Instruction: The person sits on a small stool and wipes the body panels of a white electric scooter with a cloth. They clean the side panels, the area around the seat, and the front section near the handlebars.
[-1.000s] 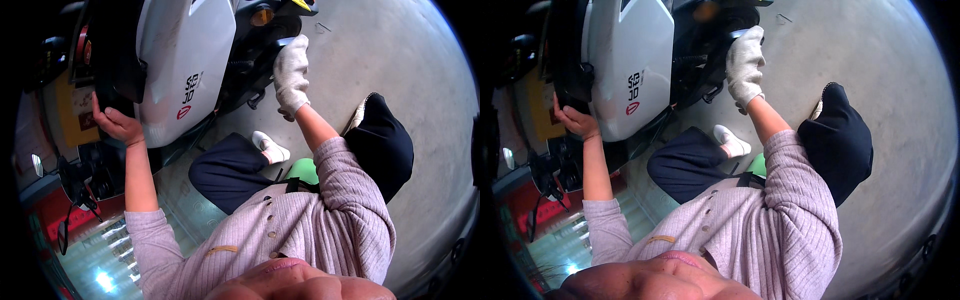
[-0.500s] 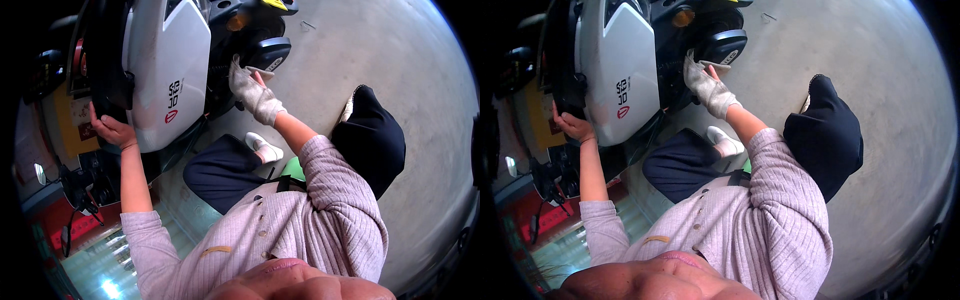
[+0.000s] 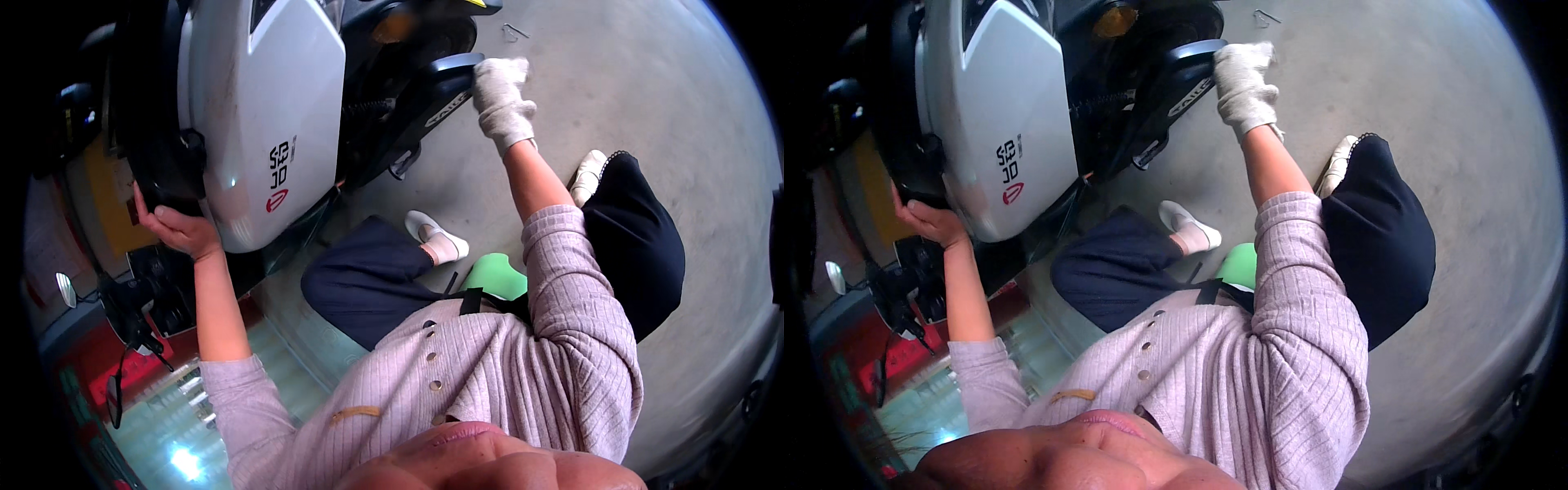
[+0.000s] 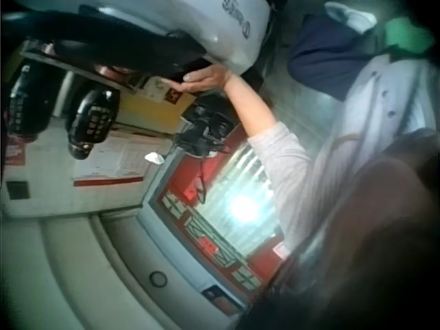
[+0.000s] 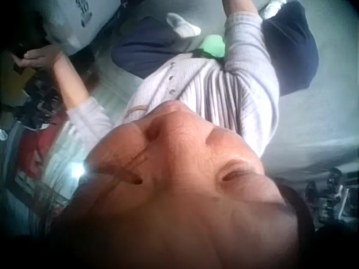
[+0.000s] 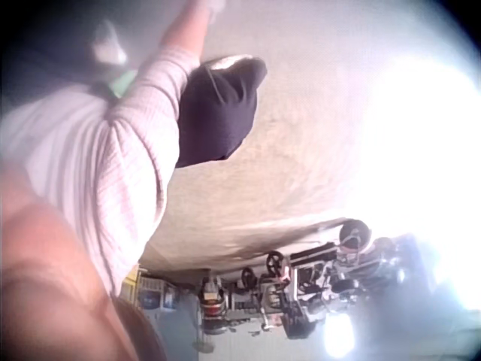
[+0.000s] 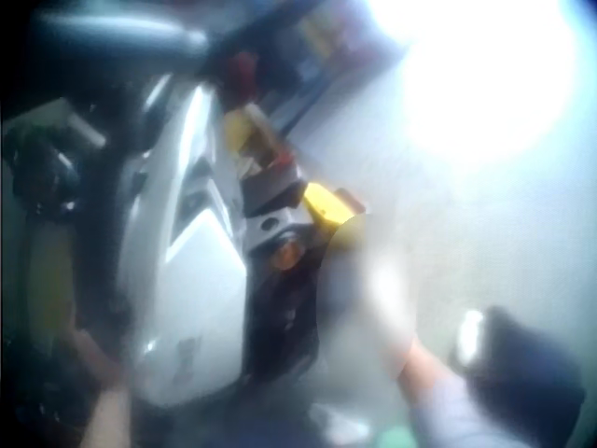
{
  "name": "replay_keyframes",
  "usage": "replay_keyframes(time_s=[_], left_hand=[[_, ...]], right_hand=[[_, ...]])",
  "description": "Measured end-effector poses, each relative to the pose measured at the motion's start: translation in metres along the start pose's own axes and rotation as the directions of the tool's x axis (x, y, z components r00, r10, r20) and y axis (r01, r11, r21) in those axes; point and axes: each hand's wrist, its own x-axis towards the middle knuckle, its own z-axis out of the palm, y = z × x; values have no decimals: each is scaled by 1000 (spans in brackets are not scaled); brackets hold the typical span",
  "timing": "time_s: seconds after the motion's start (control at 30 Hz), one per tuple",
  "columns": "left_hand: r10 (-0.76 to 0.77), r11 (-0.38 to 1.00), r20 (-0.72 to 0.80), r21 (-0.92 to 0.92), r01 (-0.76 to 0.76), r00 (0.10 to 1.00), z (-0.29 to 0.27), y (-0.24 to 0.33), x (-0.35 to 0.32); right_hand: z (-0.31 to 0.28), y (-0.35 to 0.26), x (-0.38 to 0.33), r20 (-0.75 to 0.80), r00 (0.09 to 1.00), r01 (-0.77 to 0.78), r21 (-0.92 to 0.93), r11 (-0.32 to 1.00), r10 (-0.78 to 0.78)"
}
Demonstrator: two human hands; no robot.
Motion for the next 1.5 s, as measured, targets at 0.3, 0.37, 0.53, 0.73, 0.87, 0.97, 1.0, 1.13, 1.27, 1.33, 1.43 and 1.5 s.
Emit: replay_keyframes(time_s=[0.3, 0.37, 0.53, 0.73, 0.87, 0.97, 1.0, 1.13, 1.27, 1.33, 1.43, 1.5], left_hand=[[94, 995, -47, -22, -95, 994, 9, -4, 2], [107, 994, -70, -25, -109, 992, 8, -5, 2], [127, 992, -99, 28, -124, 987, 6, -4, 2], [158, 987, -123, 45, -154, 980, 7, -5, 2], [175, 984, -128, 56, -170, 976, 11, -7, 5], [138, 989, -94, 67, -132, 986, 4, -11, 0], [143, 987, -106, 88, -134, 984, 2, -12, -1], [186, 979, -155, 112, -169, 970, 14, -9, 7], [130, 988, -127, 96, -118, 983, 12, -3, 9], [130, 989, -116, 90, -120, 985, 9, -6, 6], [145, 986, -124, 98, -133, 982, 9, -5, 9], [141, 986, -126, 107, -128, 982, 4, -6, 3]], right_hand=[[15, -59, -20, -140, 970, -15, -851, 525, -200], [37, -76, -43, -286, 914, 13, -688, 726, -287], [8, -129, -65, -92, 927, 374, 230, 899, -363], [110, -90, -125, -118, 775, 606, -139, 783, -621], [163, -84, -119, -63, 868, 496, 152, 855, -492], [158, -98, -139, 261, 774, 630, -237, 739, -576], [145, -104, -157, 286, 710, 704, -263, 659, -644], [141, -121, -170, 390, 655, 737, -517, 435, -647], [169, -92, -167, 388, 795, 412, 221, 884, -467], [153, -99, -165, 452, 728, 589, -27, 808, -516], [133, -91, -153, 321, 767, 617, -135, 775, -555], [88, -102, -135, 312, 715, 648, 40, 760, -626]])
